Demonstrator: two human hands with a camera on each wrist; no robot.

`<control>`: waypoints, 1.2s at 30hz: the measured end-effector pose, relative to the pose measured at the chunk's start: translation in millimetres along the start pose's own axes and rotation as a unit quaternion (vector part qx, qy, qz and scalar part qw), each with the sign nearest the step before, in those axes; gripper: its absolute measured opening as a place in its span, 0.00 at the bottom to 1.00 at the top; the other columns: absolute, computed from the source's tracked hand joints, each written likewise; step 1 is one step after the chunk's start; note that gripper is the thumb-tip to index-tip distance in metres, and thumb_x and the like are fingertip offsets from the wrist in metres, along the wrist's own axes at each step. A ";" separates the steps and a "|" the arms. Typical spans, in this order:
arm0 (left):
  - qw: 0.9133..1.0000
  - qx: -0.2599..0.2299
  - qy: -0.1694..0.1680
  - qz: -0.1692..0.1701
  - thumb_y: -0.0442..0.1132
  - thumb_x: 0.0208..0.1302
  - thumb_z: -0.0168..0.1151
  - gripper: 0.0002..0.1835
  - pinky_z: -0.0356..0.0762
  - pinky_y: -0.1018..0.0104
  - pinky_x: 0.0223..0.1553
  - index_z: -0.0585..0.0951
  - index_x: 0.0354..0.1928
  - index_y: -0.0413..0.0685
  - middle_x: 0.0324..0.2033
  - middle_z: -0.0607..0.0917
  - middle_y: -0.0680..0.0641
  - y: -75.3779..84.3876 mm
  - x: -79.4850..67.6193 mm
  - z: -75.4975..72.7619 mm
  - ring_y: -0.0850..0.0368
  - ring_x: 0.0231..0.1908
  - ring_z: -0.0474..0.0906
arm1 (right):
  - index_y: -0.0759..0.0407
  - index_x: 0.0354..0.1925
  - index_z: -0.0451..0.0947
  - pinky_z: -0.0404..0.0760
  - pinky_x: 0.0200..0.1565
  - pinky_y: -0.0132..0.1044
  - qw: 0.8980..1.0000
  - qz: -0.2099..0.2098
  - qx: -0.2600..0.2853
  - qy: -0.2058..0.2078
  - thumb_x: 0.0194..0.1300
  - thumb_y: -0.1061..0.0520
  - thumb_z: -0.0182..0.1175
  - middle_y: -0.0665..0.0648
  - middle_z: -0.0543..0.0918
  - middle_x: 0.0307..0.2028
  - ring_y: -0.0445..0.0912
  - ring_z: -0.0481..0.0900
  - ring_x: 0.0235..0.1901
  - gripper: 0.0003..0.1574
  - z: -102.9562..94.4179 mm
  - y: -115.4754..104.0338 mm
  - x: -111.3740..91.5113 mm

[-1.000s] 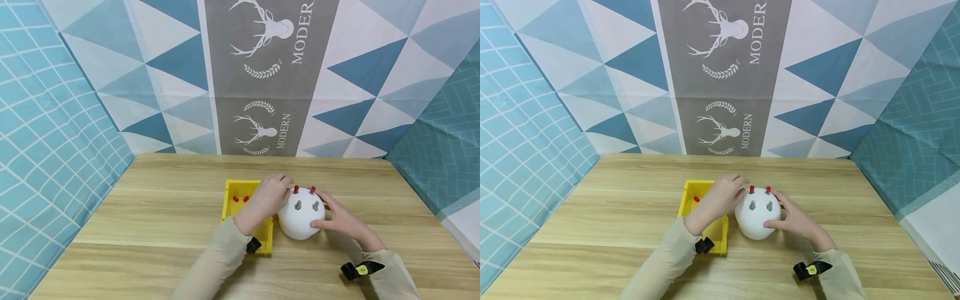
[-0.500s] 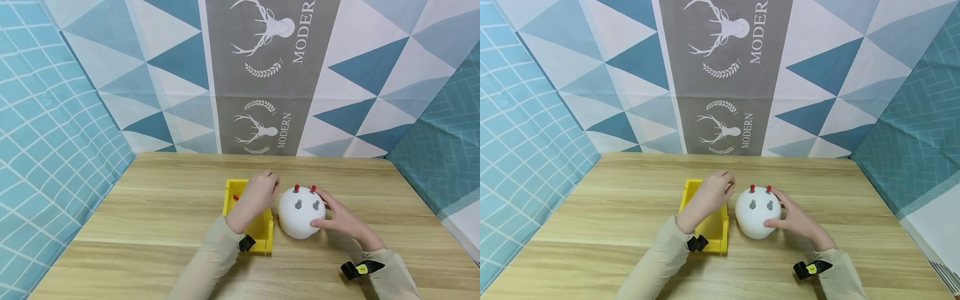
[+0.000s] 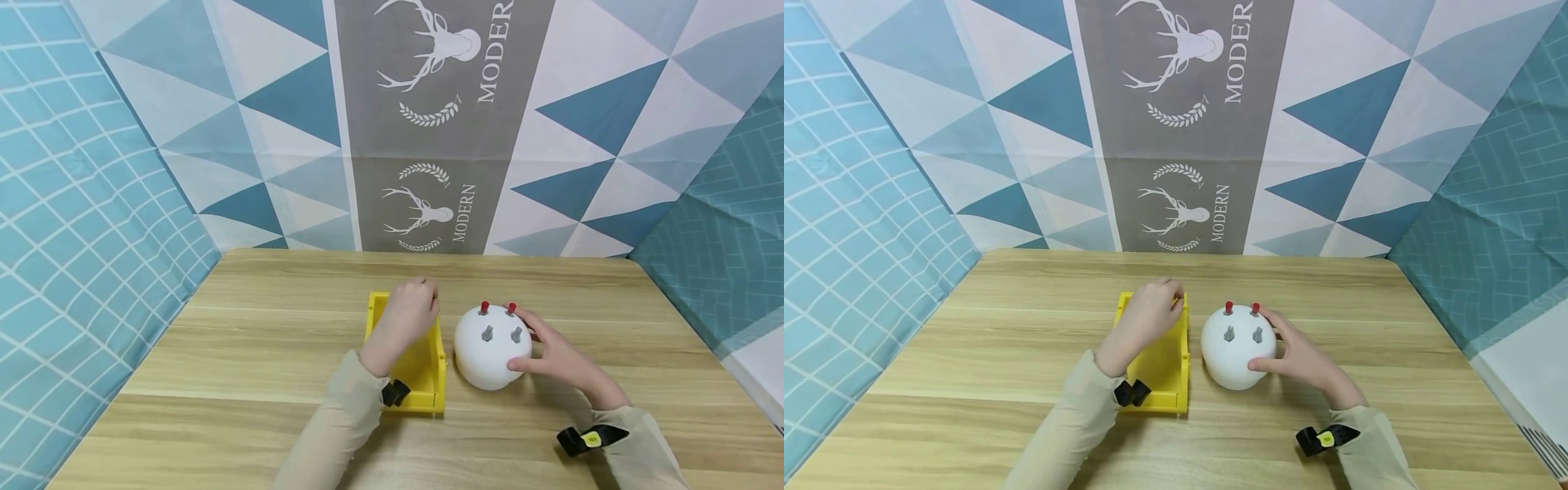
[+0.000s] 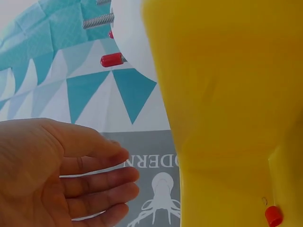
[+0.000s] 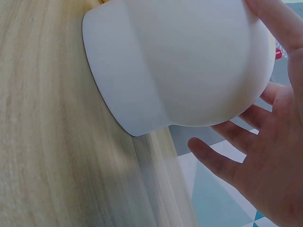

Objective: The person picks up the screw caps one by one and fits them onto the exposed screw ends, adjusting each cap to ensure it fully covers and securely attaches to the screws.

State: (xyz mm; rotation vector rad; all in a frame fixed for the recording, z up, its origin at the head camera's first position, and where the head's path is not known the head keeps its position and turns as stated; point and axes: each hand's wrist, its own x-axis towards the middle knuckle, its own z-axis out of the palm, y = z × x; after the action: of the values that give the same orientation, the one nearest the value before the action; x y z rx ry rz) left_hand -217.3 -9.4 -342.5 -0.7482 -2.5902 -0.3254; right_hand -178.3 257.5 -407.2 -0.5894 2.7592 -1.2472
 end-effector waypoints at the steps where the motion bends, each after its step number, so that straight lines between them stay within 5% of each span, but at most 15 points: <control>1: 1.000 0.000 0.000 -0.001 0.34 0.57 0.57 0.05 0.76 0.65 0.30 0.80 0.26 0.44 0.24 0.80 0.49 -0.8 0.0 0.1 0.55 0.26 0.78 | 0.60 0.68 0.48 0.64 0.51 0.65 1.000 0.000 0.001 0.000 0.49 0.50 0.68 0.67 0.57 0.64 0.67 0.63 0.57 0.56 -0.1 0.0 0.0; 8: 1.000 0.008 0.010 -0.015 0.33 0.55 0.58 0.05 0.75 0.64 0.27 0.79 0.23 0.43 0.22 0.80 0.49 -5.3 -1.5 3.4 0.55 0.24 0.77 | 0.60 0.68 0.48 0.65 0.51 0.66 1.000 -0.001 -0.001 0.002 0.49 0.49 0.68 0.66 0.58 0.64 0.67 0.63 0.57 0.56 0.7 -0.9 -0.4; 15: 0.998 0.014 -0.047 -0.039 0.33 0.56 0.56 0.12 0.66 0.67 0.21 0.72 0.16 0.45 0.15 0.72 0.50 -9.3 -2.5 2.8 0.59 0.17 0.66 | 0.60 0.68 0.48 0.65 0.51 0.65 1.000 0.004 -0.003 0.003 0.49 0.49 0.68 0.67 0.58 0.64 0.67 0.63 0.57 0.56 1.1 -2.5 -0.9; 29: 0.995 0.015 -0.088 -0.046 0.31 0.55 0.55 0.11 0.62 0.69 0.18 0.72 0.16 0.44 0.15 0.68 0.51 -16.3 -1.5 5.8 0.59 0.17 0.62 | 0.61 0.68 0.48 0.65 0.51 0.65 1.000 0.004 -0.003 0.005 0.49 0.49 0.68 0.67 0.57 0.64 0.67 0.63 0.57 0.57 0.7 -2.8 -0.5; 36: 0.981 -0.015 -0.175 -0.080 0.30 0.55 0.54 0.13 0.62 0.70 0.18 0.69 0.15 0.45 0.18 0.69 0.49 -15.9 -2.0 7.4 0.58 0.19 0.62 | 0.61 0.68 0.49 0.65 0.51 0.65 1.000 0.002 -0.010 0.004 0.49 0.49 0.68 0.67 0.57 0.64 0.67 0.63 0.57 0.56 0.9 -1.6 -0.4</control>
State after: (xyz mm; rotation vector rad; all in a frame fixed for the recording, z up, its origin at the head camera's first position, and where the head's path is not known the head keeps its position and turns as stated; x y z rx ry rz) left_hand -227.0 -20.9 -351.6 -0.6571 -2.9934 -0.3028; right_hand -177.2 255.9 -406.7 -0.5798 2.7814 -1.2262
